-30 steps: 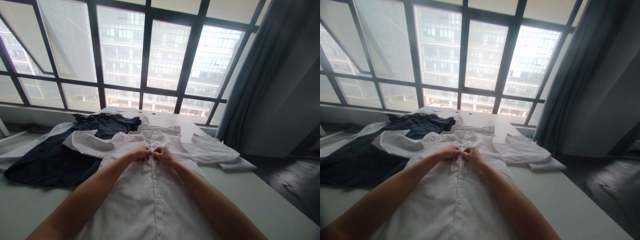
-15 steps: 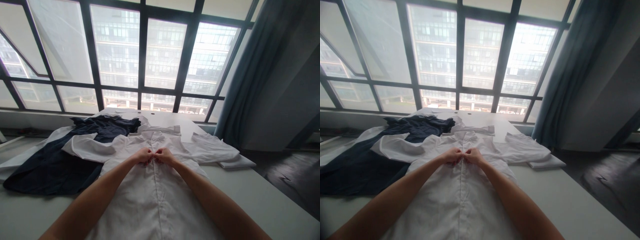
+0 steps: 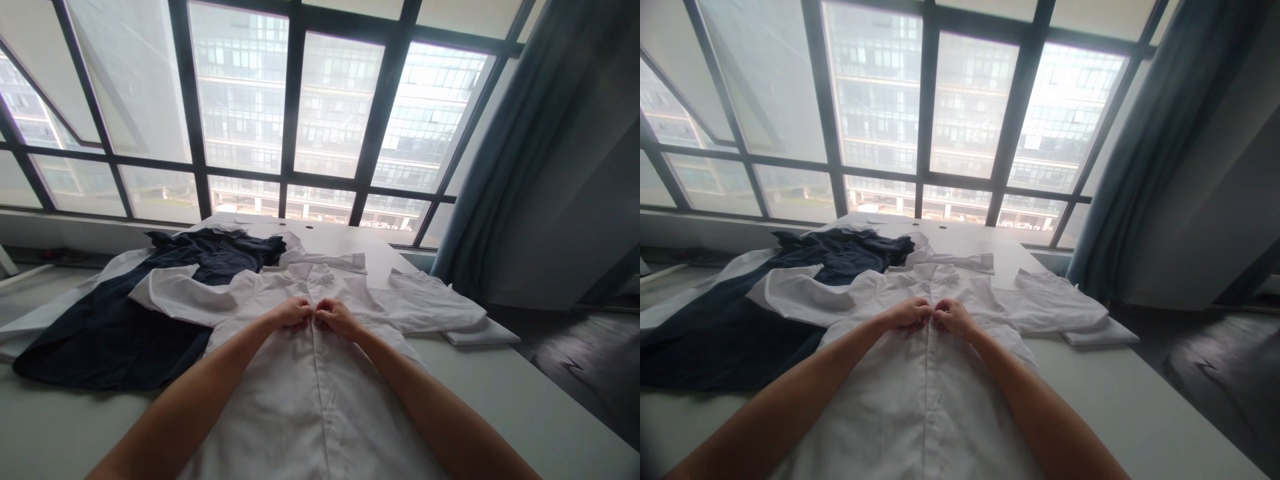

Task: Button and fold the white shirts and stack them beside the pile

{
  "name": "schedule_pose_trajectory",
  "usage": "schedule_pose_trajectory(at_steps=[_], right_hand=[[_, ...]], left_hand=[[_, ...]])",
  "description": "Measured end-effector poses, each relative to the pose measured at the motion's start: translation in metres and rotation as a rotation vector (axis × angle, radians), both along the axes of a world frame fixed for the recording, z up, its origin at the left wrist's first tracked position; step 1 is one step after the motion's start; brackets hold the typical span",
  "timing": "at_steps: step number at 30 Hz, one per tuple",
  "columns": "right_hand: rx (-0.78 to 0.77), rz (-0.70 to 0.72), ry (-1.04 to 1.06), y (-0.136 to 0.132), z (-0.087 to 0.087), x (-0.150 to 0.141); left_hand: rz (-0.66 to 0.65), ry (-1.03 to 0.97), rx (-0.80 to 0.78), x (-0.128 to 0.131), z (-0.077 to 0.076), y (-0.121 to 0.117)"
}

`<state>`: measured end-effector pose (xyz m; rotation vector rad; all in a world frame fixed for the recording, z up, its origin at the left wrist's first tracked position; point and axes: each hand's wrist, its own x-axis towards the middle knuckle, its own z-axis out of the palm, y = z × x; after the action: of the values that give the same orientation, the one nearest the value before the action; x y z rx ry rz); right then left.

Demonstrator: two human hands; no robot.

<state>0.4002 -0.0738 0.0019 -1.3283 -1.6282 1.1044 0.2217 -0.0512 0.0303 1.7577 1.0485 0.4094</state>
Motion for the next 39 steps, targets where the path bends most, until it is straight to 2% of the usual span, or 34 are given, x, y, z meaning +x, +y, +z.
schedule_pose_trajectory(at_steps=[4, 10, 15, 25, 33, 39], right_hand=[[0.019, 0.036, 0.067, 0.002, -0.004, 0.005], [0.049, 0.072, 0.100, 0.005, -0.008, 0.011], [0.049, 0.089, 0.151, 0.002, -0.007, 0.009], [-0.020, -0.004, 0.101, 0.006, -0.002, 0.005], [-0.036, 0.031, 0.096, 0.010, -0.003, 0.008], [-0.099, 0.090, 0.088, 0.008, 0.004, 0.012]], left_hand=[[-0.046, -0.120, -0.040, -0.004, -0.008, 0.008], [-0.051, -0.193, -0.062, -0.003, -0.014, 0.011], [-0.074, -0.171, -0.044, -0.003, -0.011, 0.008], [-0.069, -0.153, -0.015, -0.001, -0.012, 0.008], [-0.098, -0.193, -0.058, -0.001, -0.016, 0.013], [-0.102, -0.169, -0.041, 0.001, -0.016, 0.013]])
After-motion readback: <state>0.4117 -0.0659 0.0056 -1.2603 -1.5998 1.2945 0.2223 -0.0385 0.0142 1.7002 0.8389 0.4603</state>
